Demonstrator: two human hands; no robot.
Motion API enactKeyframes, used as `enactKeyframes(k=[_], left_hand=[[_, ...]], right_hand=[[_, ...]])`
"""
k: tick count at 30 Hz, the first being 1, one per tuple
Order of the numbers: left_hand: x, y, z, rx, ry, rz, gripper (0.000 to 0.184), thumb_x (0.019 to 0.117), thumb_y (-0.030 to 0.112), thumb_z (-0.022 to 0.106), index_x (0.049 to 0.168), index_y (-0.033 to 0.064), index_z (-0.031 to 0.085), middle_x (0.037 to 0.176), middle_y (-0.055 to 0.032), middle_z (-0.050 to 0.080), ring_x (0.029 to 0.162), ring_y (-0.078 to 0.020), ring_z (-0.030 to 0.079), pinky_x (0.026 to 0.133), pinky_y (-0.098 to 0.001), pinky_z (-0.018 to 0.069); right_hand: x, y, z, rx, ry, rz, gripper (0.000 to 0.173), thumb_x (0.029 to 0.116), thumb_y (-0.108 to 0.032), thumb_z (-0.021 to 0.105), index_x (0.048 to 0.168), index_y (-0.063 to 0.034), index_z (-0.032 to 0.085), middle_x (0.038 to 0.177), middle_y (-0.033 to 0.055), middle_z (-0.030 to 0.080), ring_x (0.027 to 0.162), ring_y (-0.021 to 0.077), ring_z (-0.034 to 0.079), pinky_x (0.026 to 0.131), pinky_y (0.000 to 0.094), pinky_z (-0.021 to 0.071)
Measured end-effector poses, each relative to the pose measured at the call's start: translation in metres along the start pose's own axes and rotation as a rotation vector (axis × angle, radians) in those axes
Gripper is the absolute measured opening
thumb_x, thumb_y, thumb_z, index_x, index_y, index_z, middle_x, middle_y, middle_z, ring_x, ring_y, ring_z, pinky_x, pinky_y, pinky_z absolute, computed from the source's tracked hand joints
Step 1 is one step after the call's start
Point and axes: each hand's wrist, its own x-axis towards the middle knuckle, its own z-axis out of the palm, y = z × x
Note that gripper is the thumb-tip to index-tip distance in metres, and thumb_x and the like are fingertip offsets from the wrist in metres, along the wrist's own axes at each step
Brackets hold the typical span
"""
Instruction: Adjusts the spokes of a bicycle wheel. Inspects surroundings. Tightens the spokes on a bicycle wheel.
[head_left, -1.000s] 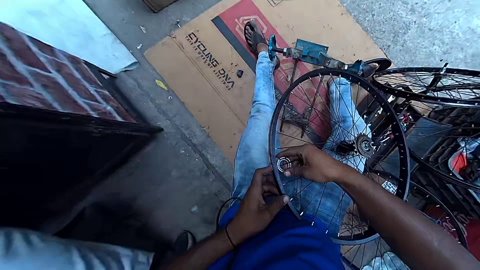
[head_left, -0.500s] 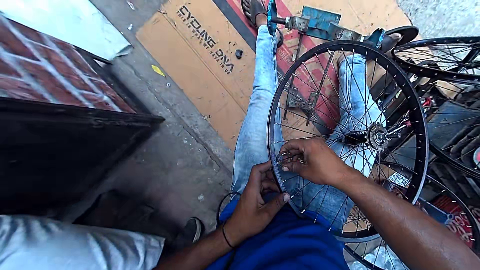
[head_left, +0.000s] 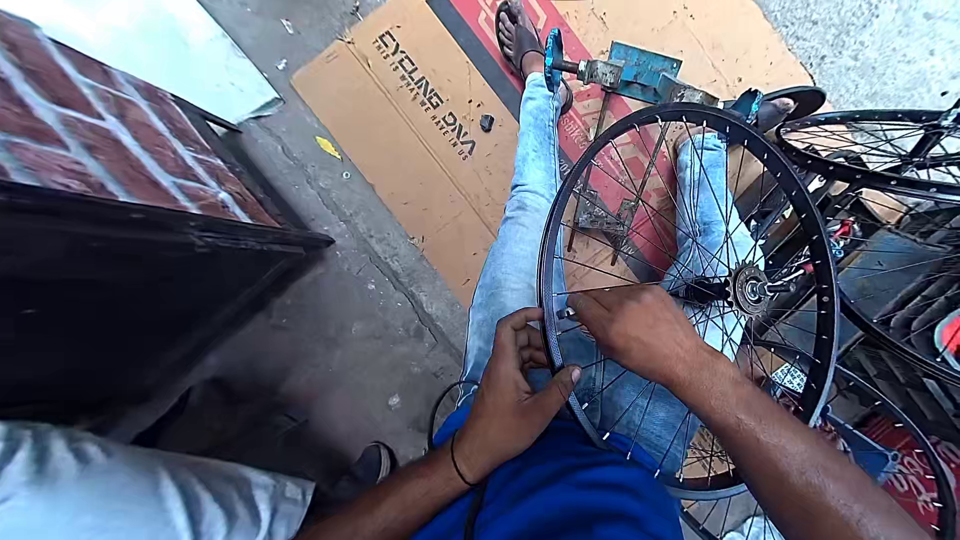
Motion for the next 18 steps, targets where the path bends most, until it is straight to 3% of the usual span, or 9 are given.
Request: enactKeyframes(k=[2, 3, 5, 8, 12, 14, 18], left_hand=[[0.003, 0.001, -0.002, 0.05, -0.02, -0.016, 0.096, 0.0849, 0.024, 0.08, 0.161, 0.0244, 0.02, 0.1, -0.0026, 0.064, 0.085, -0.0202, 0.069, 0.077, -0.0357, 0.0631], [0.004, 0.0, -0.003, 0.083, -0.028, -0.028, 0.099, 0.0849, 0.025, 0.079, 0.163, 0.0254, 0.018, 0.1, -0.0017, 0.064, 0.085, -0.0188, 0.069, 0.076, -0.0349, 0.0627], [0.006, -0.002, -0.003, 0.151, -0.035, -0.049, 0.097, 0.083, 0.028, 0.076, 0.163, 0.0233, 0.022, 0.101, 0.0004, 0.066, 0.085, -0.0146, 0.069, 0.076, -0.0328, 0.0619], [0.006, -0.003, -0.004, 0.124, -0.056, -0.021, 0.094, 0.0834, 0.027, 0.077, 0.163, 0.0199, 0.026, 0.104, -0.0011, 0.068, 0.087, -0.0151, 0.069, 0.078, -0.0317, 0.0614], [0.0, -0.006, -0.007, 0.068, -0.113, 0.025, 0.095, 0.0869, 0.033, 0.079, 0.164, 0.0201, 0.024, 0.107, -0.0021, 0.068, 0.089, -0.0163, 0.069, 0.08, -0.0311, 0.0611], [-0.003, -0.008, -0.006, 0.064, -0.116, 0.027, 0.095, 0.0883, 0.036, 0.078, 0.163, 0.0188, 0.023, 0.106, -0.0018, 0.068, 0.089, -0.0155, 0.069, 0.08, -0.0305, 0.061], [-0.005, -0.011, -0.007, 0.059, -0.112, 0.01, 0.094, 0.0884, 0.036, 0.078, 0.164, 0.0195, 0.024, 0.108, -0.0014, 0.068, 0.088, -0.0146, 0.069, 0.079, -0.0297, 0.061]], right_hand=[[-0.013, -0.009, -0.004, 0.034, 0.188, 0.063, 0.019, 0.1034, -0.018, 0.06, 0.112, -0.0079, 0.074, 0.102, 0.0062, 0.076, 0.088, 0.0197, 0.075, 0.072, 0.035, 0.0615], [-0.019, -0.013, -0.008, 0.036, 0.279, 0.106, 0.02, 0.1025, -0.018, 0.062, 0.114, -0.0078, 0.076, 0.11, 0.0074, 0.077, 0.096, 0.0196, 0.075, 0.08, 0.0343, 0.0628], [-0.026, -0.018, -0.014, -0.047, 0.385, 0.191, 0.02, 0.1007, -0.017, 0.066, 0.113, -0.0066, 0.077, 0.116, 0.0102, 0.076, 0.101, 0.0218, 0.075, 0.085, 0.0351, 0.0623], [-0.03, -0.009, -0.015, -0.192, 0.26, 0.246, 0.022, 0.1019, -0.018, 0.061, 0.115, -0.008, 0.076, 0.117, 0.0106, 0.076, 0.106, 0.0254, 0.075, 0.096, 0.0425, 0.059], [-0.022, 0.0, -0.009, -0.091, 0.117, 0.103, 0.024, 0.1027, -0.014, 0.057, 0.118, -0.0127, 0.075, 0.117, 0.0102, 0.075, 0.108, 0.0256, 0.073, 0.101, 0.0454, 0.0566], [-0.012, -0.002, -0.006, 0.0, 0.115, 0.068, 0.024, 0.1048, -0.02, 0.057, 0.12, -0.0164, 0.075, 0.114, 0.0059, 0.076, 0.105, 0.0212, 0.074, 0.097, 0.041, 0.0586], [0.002, -0.009, 0.006, 0.181, 0.121, 0.175, 0.027, 0.107, -0.031, 0.054, 0.116, -0.0184, 0.076, 0.092, -0.0018, 0.075, 0.083, 0.014, 0.071, 0.069, 0.036, 0.0579]])
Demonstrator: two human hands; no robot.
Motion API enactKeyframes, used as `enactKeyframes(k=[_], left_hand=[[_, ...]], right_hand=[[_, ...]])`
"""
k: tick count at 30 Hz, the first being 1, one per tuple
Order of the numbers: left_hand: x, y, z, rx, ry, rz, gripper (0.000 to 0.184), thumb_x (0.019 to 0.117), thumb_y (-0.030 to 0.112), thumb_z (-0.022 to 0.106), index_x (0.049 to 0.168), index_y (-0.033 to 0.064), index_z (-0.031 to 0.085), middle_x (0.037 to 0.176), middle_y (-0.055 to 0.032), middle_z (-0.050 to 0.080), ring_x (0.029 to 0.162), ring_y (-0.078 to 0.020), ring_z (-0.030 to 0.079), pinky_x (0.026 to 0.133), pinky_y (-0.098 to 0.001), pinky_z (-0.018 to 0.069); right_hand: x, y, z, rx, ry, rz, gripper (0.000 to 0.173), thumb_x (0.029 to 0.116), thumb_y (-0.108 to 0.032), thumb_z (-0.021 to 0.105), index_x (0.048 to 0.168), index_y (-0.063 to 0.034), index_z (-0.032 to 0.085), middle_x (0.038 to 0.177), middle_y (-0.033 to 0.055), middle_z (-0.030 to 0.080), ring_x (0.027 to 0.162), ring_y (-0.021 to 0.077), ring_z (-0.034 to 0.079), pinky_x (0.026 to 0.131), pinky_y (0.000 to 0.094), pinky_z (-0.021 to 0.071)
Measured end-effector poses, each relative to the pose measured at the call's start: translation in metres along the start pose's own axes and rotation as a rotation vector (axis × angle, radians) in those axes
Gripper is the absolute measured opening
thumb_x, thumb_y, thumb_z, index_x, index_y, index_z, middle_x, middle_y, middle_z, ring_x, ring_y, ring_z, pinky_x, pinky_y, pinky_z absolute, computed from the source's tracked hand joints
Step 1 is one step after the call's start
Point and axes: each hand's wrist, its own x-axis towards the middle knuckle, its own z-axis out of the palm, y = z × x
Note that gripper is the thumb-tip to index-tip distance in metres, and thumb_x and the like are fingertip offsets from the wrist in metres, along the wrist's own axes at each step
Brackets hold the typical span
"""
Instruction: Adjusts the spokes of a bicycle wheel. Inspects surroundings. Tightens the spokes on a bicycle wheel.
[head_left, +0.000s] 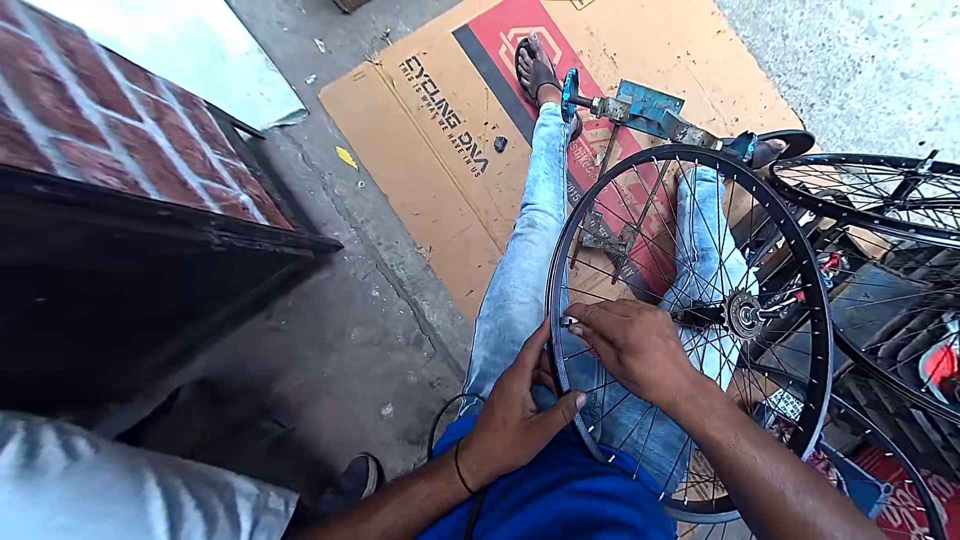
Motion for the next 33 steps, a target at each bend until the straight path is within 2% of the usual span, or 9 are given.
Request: enactKeyframes(k=[4, 8, 11, 15, 19, 24, 27, 30, 33], left_hand=[[0.002, 0.0, -0.001, -0.031, -0.015, 0.008, 0.094, 0.0887, 0.034, 0.078, 0.163, 0.0187, 0.023, 0.11, -0.0026, 0.067, 0.089, -0.0155, 0.069, 0.079, -0.0299, 0.0613], [0.001, -0.003, -0.001, -0.053, -0.011, -0.002, 0.094, 0.0888, 0.032, 0.079, 0.163, 0.0181, 0.024, 0.11, -0.0043, 0.067, 0.09, -0.0173, 0.069, 0.08, -0.0315, 0.0614], [0.002, -0.002, 0.0, -0.04, -0.018, 0.007, 0.095, 0.0886, 0.034, 0.079, 0.163, 0.017, 0.023, 0.113, -0.004, 0.067, 0.091, -0.0163, 0.069, 0.081, -0.0309, 0.0614], [0.002, 0.0, 0.001, -0.028, -0.026, 0.032, 0.096, 0.0887, 0.036, 0.079, 0.164, 0.0162, 0.022, 0.116, -0.0039, 0.067, 0.093, -0.015, 0.069, 0.082, -0.0314, 0.0615], [0.001, -0.002, 0.001, -0.026, -0.028, 0.026, 0.096, 0.0889, 0.036, 0.079, 0.164, 0.0168, 0.021, 0.119, -0.0039, 0.066, 0.093, -0.0154, 0.069, 0.082, -0.0313, 0.0616], [0.0, 0.0, 0.002, -0.069, -0.015, 0.033, 0.095, 0.0888, 0.032, 0.079, 0.163, 0.0158, 0.023, 0.113, -0.0046, 0.067, 0.091, -0.0161, 0.069, 0.08, -0.0307, 0.0614], [0.0, 0.001, 0.004, -0.089, -0.021, 0.037, 0.094, 0.0889, 0.03, 0.079, 0.163, 0.0167, 0.024, 0.115, -0.0051, 0.067, 0.091, -0.0171, 0.069, 0.079, -0.0306, 0.0616], [0.001, -0.001, 0.003, -0.084, -0.011, 0.033, 0.093, 0.0891, 0.029, 0.079, 0.163, 0.0167, 0.024, 0.115, -0.0053, 0.067, 0.09, -0.0174, 0.069, 0.08, -0.0308, 0.0614], [0.0, -0.005, 0.0, -0.074, -0.008, -0.005, 0.094, 0.089, 0.031, 0.079, 0.164, 0.019, 0.023, 0.112, -0.0048, 0.067, 0.09, -0.0174, 0.069, 0.08, -0.031, 0.061]], right_hand=[[0.004, -0.007, -0.002, 0.15, -0.028, 0.168, 0.031, 0.1085, -0.037, 0.049, 0.11, -0.0228, 0.076, 0.083, -0.0077, 0.07, 0.071, 0.0073, 0.065, 0.062, 0.035, 0.0542], [-0.002, -0.004, -0.007, 0.341, -0.047, 0.201, 0.017, 0.1, -0.027, 0.067, 0.107, -0.0197, 0.081, 0.111, -0.0067, 0.075, 0.083, 0.003, 0.069, 0.073, 0.0286, 0.061], [-0.004, -0.01, 0.003, 0.245, 0.113, 0.271, 0.018, 0.0857, -0.024, 0.084, 0.099, -0.0169, 0.074, 0.084, -0.0068, 0.071, 0.063, 0.0068, 0.063, 0.056, 0.0312, 0.0559], [-0.004, -0.011, 0.023, -0.163, 0.318, 0.205, 0.029, 0.0831, -0.026, 0.074, 0.103, -0.0085, 0.063, 0.066, -0.0023, 0.066, 0.051, 0.0151, 0.062, 0.043, 0.036, 0.0486], [0.004, -0.023, 0.018, -0.311, 0.087, 0.267, 0.017, 0.0863, -0.028, 0.067, 0.079, -0.0127, 0.066, 0.059, 0.0021, 0.058, 0.053, 0.0221, 0.062, 0.045, 0.0417, 0.0468], [-0.002, -0.017, -0.018, 0.211, -0.196, 0.394, 0.036, 0.0767, -0.028, 0.071, 0.112, -0.0246, 0.07, 0.088, -0.012, 0.069, 0.074, 0.0047, 0.065, 0.063, 0.036, 0.0557], [-0.011, -0.009, -0.02, 0.442, -0.142, 0.336, 0.019, 0.0943, -0.03, 0.07, 0.111, -0.0205, 0.074, 0.115, -0.0094, 0.072, 0.085, 0.0037, 0.069, 0.073, 0.0296, 0.0618], [-0.006, -0.013, -0.011, 0.417, 0.001, 0.372, 0.012, 0.0901, -0.025, 0.08, 0.1, -0.0193, 0.08, 0.108, -0.0089, 0.076, 0.076, 0.0026, 0.069, 0.064, 0.0265, 0.059], [0.004, -0.02, -0.006, 0.375, 0.014, 0.484, 0.047, 0.0773, -0.019, 0.092, 0.12, -0.0206, 0.074, 0.102, -0.01, 0.077, 0.077, 0.0041, 0.071, 0.068, 0.0304, 0.0628]])
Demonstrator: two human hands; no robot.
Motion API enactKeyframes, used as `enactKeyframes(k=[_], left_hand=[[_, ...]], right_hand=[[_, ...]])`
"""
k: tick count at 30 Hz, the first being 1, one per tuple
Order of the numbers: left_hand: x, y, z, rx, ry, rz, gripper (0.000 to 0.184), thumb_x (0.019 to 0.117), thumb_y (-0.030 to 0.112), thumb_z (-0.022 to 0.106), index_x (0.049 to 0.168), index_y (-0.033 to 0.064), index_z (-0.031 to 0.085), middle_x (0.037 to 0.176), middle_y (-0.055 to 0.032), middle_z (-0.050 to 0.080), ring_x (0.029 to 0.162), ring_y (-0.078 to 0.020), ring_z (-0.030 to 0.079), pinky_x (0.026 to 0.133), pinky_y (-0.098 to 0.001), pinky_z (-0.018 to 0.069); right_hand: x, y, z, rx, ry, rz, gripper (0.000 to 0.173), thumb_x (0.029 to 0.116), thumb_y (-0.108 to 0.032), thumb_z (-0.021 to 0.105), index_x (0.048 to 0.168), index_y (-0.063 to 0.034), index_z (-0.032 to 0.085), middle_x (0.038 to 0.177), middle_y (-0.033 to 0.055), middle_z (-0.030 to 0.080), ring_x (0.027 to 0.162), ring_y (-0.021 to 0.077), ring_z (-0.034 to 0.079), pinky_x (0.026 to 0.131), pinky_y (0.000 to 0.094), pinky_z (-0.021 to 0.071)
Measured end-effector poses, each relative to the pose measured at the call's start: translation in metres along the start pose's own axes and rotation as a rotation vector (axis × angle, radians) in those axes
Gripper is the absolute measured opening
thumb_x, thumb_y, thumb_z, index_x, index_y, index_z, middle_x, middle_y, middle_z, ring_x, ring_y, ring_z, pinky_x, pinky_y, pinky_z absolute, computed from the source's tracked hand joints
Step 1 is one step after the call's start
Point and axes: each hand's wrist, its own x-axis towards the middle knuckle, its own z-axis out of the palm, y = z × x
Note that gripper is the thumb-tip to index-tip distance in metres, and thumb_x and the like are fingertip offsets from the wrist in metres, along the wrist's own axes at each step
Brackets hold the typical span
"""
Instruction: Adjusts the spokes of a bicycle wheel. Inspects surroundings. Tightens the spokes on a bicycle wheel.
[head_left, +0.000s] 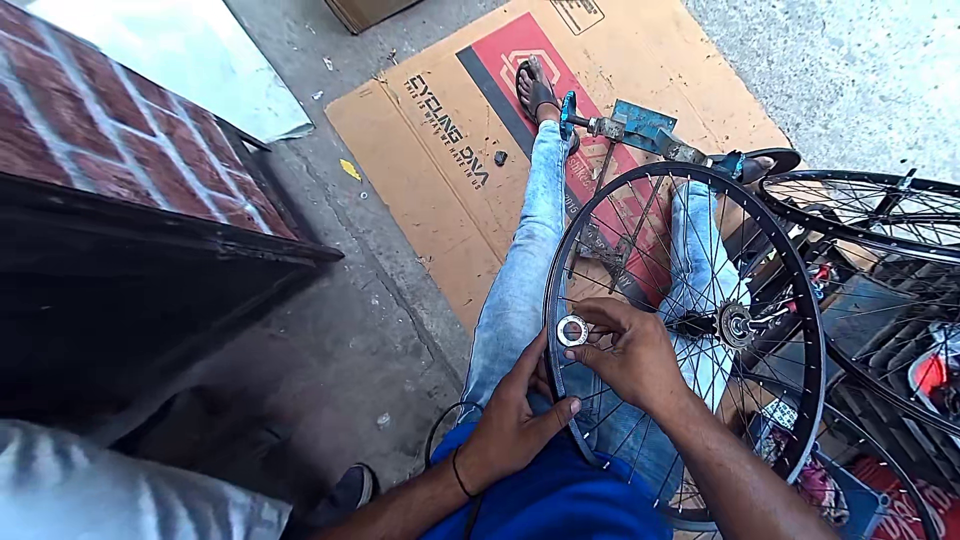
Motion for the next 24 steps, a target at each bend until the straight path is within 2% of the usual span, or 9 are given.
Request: enactKeyframes(k=[2, 5, 8, 10, 13, 17, 19, 22, 24], left_hand=[[0.0, 0.001, 0.0, 0.006, -0.004, -0.003, 0.094, 0.0893, 0.032, 0.079, 0.164, 0.0194, 0.023, 0.113, -0.0049, 0.067, 0.091, -0.0175, 0.069, 0.08, -0.0315, 0.0614], [0.001, 0.005, 0.002, 0.029, -0.006, 0.03, 0.093, 0.0893, 0.031, 0.078, 0.164, 0.0169, 0.024, 0.115, -0.0052, 0.067, 0.092, -0.0174, 0.069, 0.08, -0.0321, 0.0617], [0.002, 0.005, 0.003, 0.016, -0.006, 0.04, 0.093, 0.0893, 0.031, 0.078, 0.163, 0.0168, 0.024, 0.115, -0.0056, 0.067, 0.091, -0.0179, 0.069, 0.079, -0.0316, 0.0616], [0.0, 0.005, 0.003, -0.014, -0.005, 0.023, 0.093, 0.0888, 0.029, 0.079, 0.163, 0.0185, 0.025, 0.115, -0.0061, 0.067, 0.09, -0.0187, 0.069, 0.079, -0.0319, 0.0617], [0.001, 0.005, 0.002, -0.053, -0.002, 0.022, 0.093, 0.0884, 0.026, 0.08, 0.163, 0.0176, 0.024, 0.115, -0.0075, 0.067, 0.09, -0.0195, 0.07, 0.08, -0.0323, 0.0621], [0.003, 0.006, 0.002, -0.059, -0.001, 0.001, 0.093, 0.0883, 0.024, 0.079, 0.163, 0.0178, 0.025, 0.111, -0.0069, 0.067, 0.089, -0.0203, 0.069, 0.079, -0.0328, 0.0621], [0.002, 0.006, 0.0, -0.057, 0.011, -0.011, 0.093, 0.0882, 0.024, 0.079, 0.163, 0.0129, 0.025, 0.108, -0.0077, 0.068, 0.088, -0.0202, 0.07, 0.078, -0.0323, 0.0622], [0.0, 0.01, -0.002, -0.048, -0.006, -0.029, 0.096, 0.0877, 0.021, 0.08, 0.159, -0.0044, 0.02, 0.113, -0.0107, 0.067, 0.086, -0.0165, 0.07, 0.078, -0.0325, 0.0625], [0.006, 0.022, -0.007, -0.014, -0.043, -0.044, 0.094, 0.09, 0.019, 0.078, 0.157, -0.0097, 0.019, 0.111, -0.0147, 0.067, 0.086, -0.0173, 0.07, 0.08, -0.0369, 0.0611]], right_hand=[[0.004, -0.001, 0.01, -0.179, 0.072, -0.013, 0.048, 0.0779, -0.018, 0.088, 0.123, -0.0212, 0.073, 0.092, -0.0109, 0.077, 0.071, 0.0066, 0.071, 0.062, 0.0359, 0.0615], [0.0, 0.006, 0.028, -0.55, 0.258, -0.182, 0.009, 0.0832, -0.023, 0.072, 0.086, -0.0144, 0.073, 0.072, 0.0003, 0.069, 0.06, 0.0199, 0.067, 0.048, 0.0422, 0.0508], [0.002, -0.002, 0.02, -0.681, 0.129, -0.163, 0.02, 0.0856, -0.029, 0.067, 0.073, -0.0139, 0.065, 0.061, 0.0027, 0.06, 0.054, 0.0228, 0.062, 0.043, 0.0426, 0.0444], [0.002, -0.007, 0.007, -0.54, -0.03, -0.098, 0.013, 0.0822, -0.031, 0.069, 0.083, -0.0185, 0.07, 0.062, -0.0028, 0.061, 0.054, 0.0175, 0.06, 0.045, 0.0431, 0.0443], [0.0, -0.003, -0.015, -0.238, -0.219, -0.042, 0.036, 0.0794, -0.031, 0.071, 0.114, -0.022, 0.068, 0.085, -0.0098, 0.071, 0.07, 0.0067, 0.067, 0.061, 0.0377, 0.0569], [0.0, 0.008, -0.015, 0.024, -0.153, -0.099, 0.013, 0.0975, -0.031, 0.07, 0.103, -0.0218, 0.078, 0.109, -0.0105, 0.075, 0.081, 0.0023, 0.069, 0.07, 0.029, 0.061], [0.004, 0.008, -0.007, 0.027, -0.112, -0.074, 0.01, 0.0917, -0.028, 0.078, 0.097, -0.0208, 0.08, 0.107, -0.0096, 0.075, 0.077, 0.0034, 0.068, 0.069, 0.0301, 0.0608], [0.004, 0.005, 0.009, -0.176, -0.081, 0.031, 0.043, 0.0867, -0.032, 0.08, 0.126, -0.0212, 0.069, 0.092, -0.0049, 0.075, 0.074, 0.0147, 0.071, 0.071, 0.0439, 0.0608], [0.007, 0.0, 0.021, -0.38, 0.062, -0.051, 0.042, 0.0854, -0.026, 0.073, 0.126, -0.0162, 0.072, 0.079, 0.0038, 0.075, 0.066, 0.0279, 0.072, 0.06, 0.0553, 0.0575]])
